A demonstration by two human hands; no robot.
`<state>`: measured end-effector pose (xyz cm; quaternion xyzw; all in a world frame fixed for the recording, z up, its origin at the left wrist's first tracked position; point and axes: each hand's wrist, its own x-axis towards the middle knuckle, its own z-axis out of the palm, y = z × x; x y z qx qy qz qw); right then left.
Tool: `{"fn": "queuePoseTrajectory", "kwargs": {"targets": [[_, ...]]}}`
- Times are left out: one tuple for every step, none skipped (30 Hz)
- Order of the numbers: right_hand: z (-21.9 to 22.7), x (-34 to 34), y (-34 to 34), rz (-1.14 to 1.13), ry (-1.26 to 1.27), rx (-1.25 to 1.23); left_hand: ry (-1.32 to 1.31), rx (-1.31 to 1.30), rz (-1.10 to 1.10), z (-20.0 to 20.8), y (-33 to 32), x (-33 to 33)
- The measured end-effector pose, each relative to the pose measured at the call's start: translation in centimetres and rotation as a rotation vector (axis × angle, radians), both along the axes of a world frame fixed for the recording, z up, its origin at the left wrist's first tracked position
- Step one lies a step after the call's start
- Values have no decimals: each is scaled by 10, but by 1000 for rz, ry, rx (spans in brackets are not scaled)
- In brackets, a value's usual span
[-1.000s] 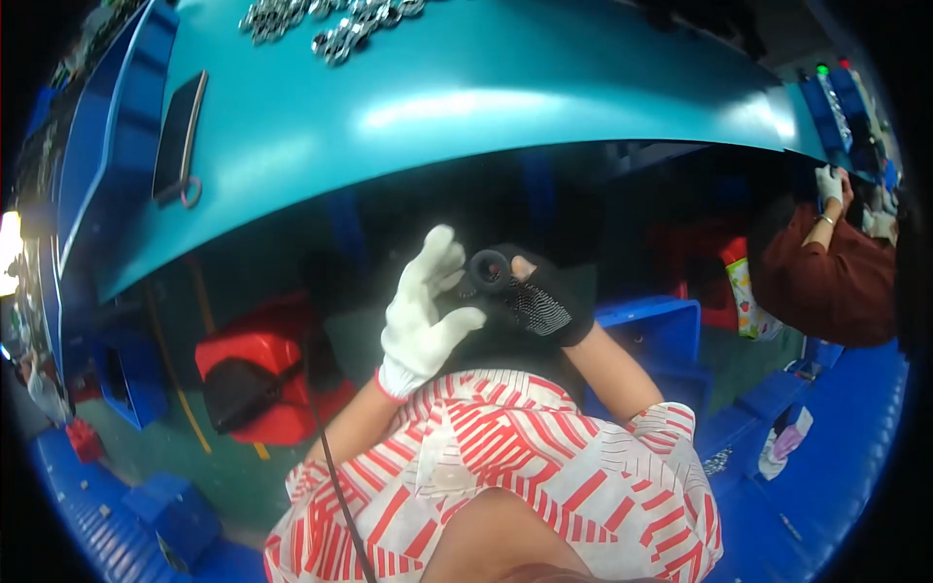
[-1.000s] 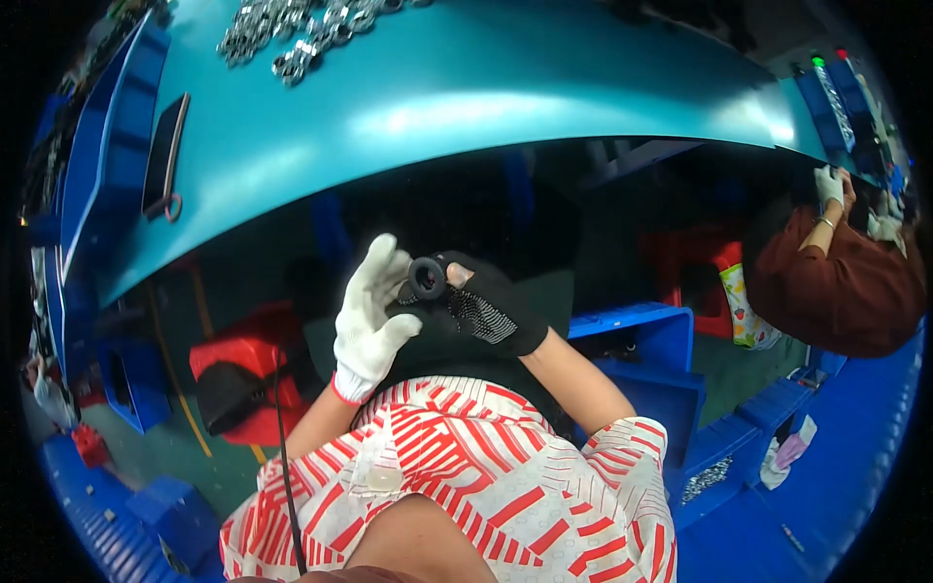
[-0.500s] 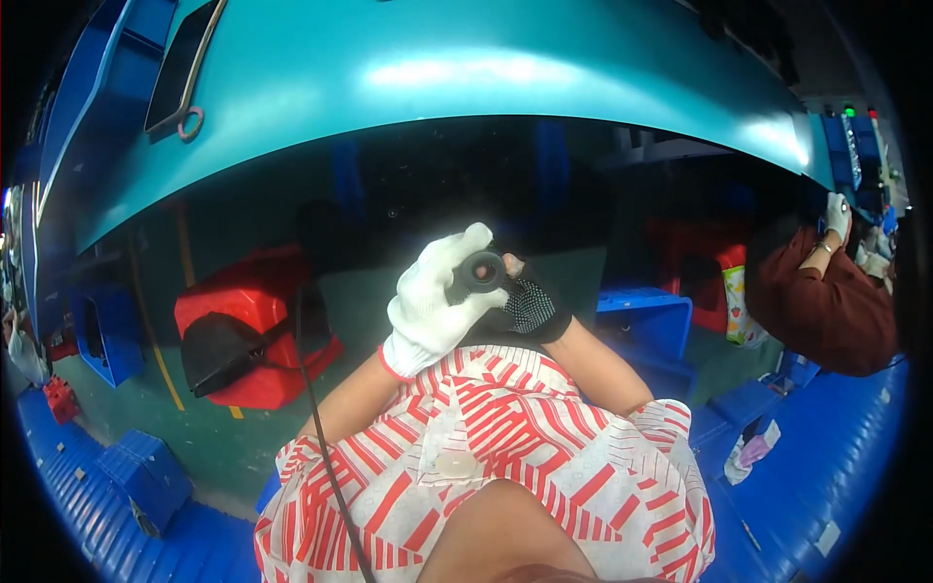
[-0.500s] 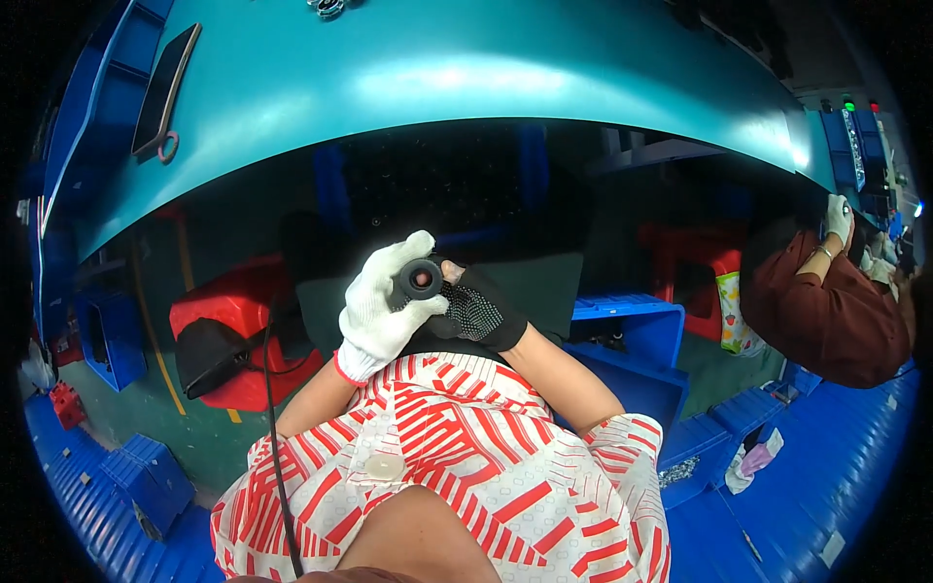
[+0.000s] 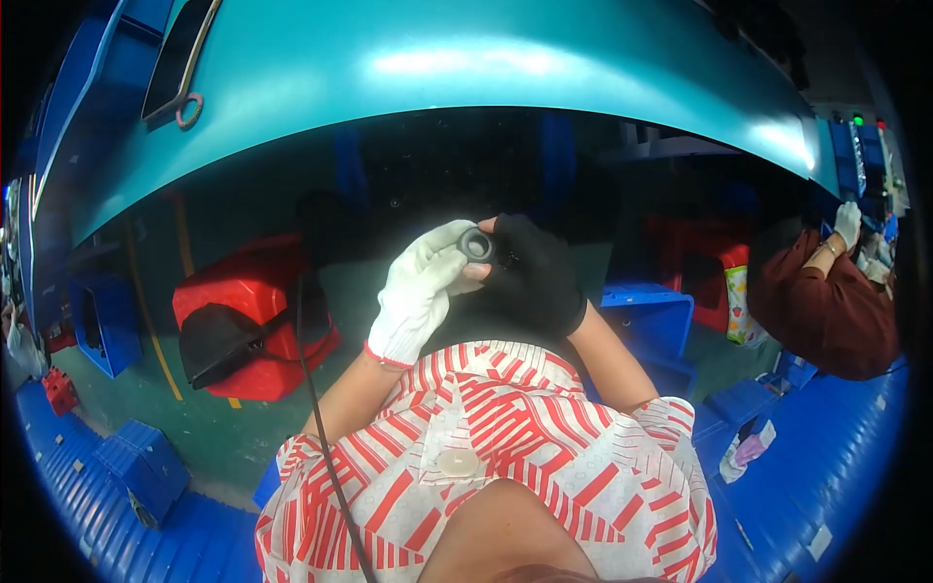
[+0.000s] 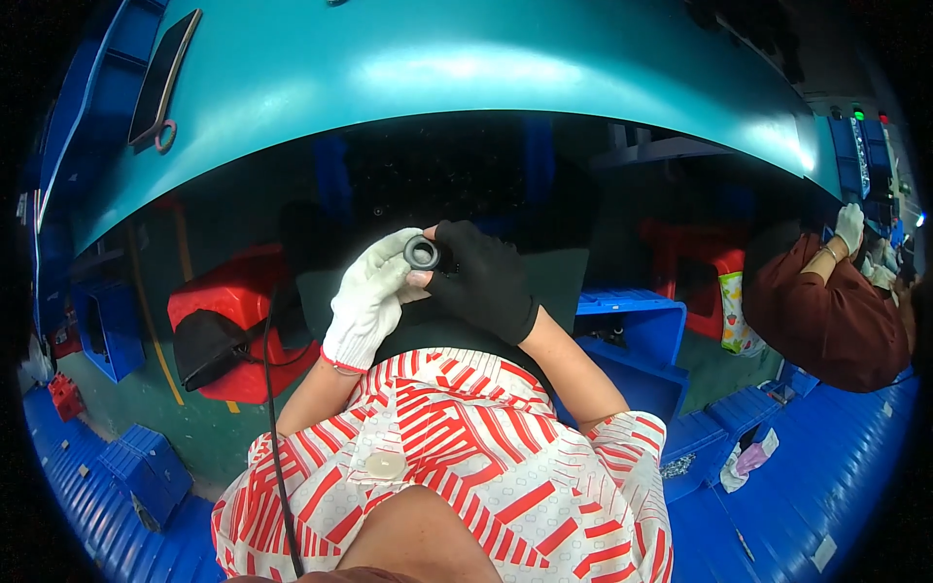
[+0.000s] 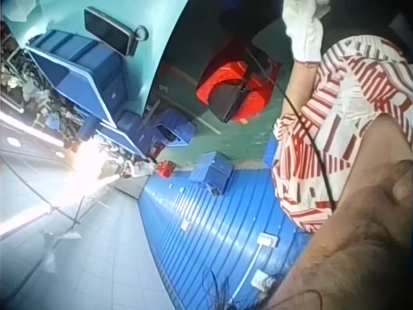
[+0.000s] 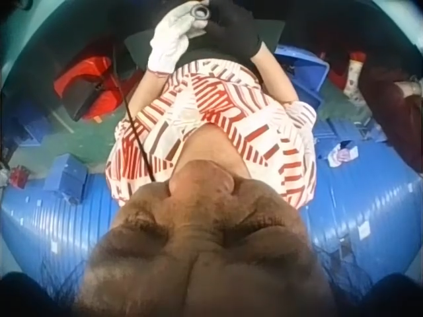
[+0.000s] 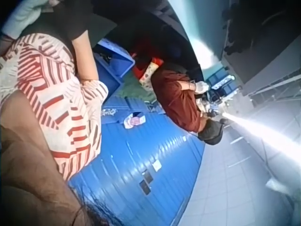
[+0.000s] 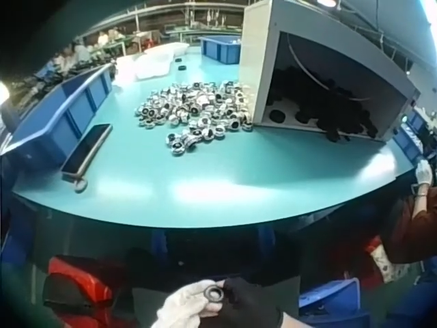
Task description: Assembling small metal and plastic components into sub-assemblies at a factory workbench.
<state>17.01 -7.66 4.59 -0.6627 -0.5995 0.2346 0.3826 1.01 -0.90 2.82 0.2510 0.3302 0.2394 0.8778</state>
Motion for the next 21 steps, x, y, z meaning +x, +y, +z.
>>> {"fn": "queuePoseTrajectory", "kwargs": {"targets": [[-1,-1,0,-10,24,-26,3,-1,-1,-3,-1,0],[-2,-1,-1,-11,27,-27,9,-32,9,-5,-2,-1],[-3,-1,-2,-9,42,-18,15,-63,20,-6,-3,-1],[-5,0,-3,-6,57,-9,18,-63,18,-6,-4,-2],[-6,0,-3,-9,60,-9,-3,-50,22,-7,-4,-2],[-8,0,-3,-6,66,-1,-23,-38,27,-7,-4,-2],[-9,1,-4,-3,70,7,-22,-38,25,-6,-4,-1],[-10,1,-4,-5,71,6,-33,-48,29,-3,-4,0],[-11,2,-5,-4,78,18,-45,-59,33,-2,-3,1],[-11,2,-5,-1,85,31,-44,-58,33,-2,-3,1],[-11,2,-5,-1,86,31,-43,-40,28,-2,-3,1],[-10,2,-5,-4,89,38,-42,-22,23,-2,-3,1],[-9,2,-4,-4,90,46,-42,-21,24,-3,-2,1],[-9,1,-4,-3,89,46,-39,-18,24,-5,-3,0],[-10,1,-3,-2,100,42,-36,-14,24,-6,-3,-1],[-11,1,-3,-3,112,38,-36,-14,23,-6,-3,-1],[-12,1,-3,-3,112,38,-27,-27,22,-7,-3,-1],[-14,2,-4,0,109,49,-17,-41,22,-7,-3,-1],[-15,2,-4,4,108,59,-17,-41,23,-7,-3,-1],[-15,2,-4,5,107,59,-2,-33,22,-6,-3,0],[-15,3,-4,7,106,54,14,-25,21,-6,-3,0]]}}
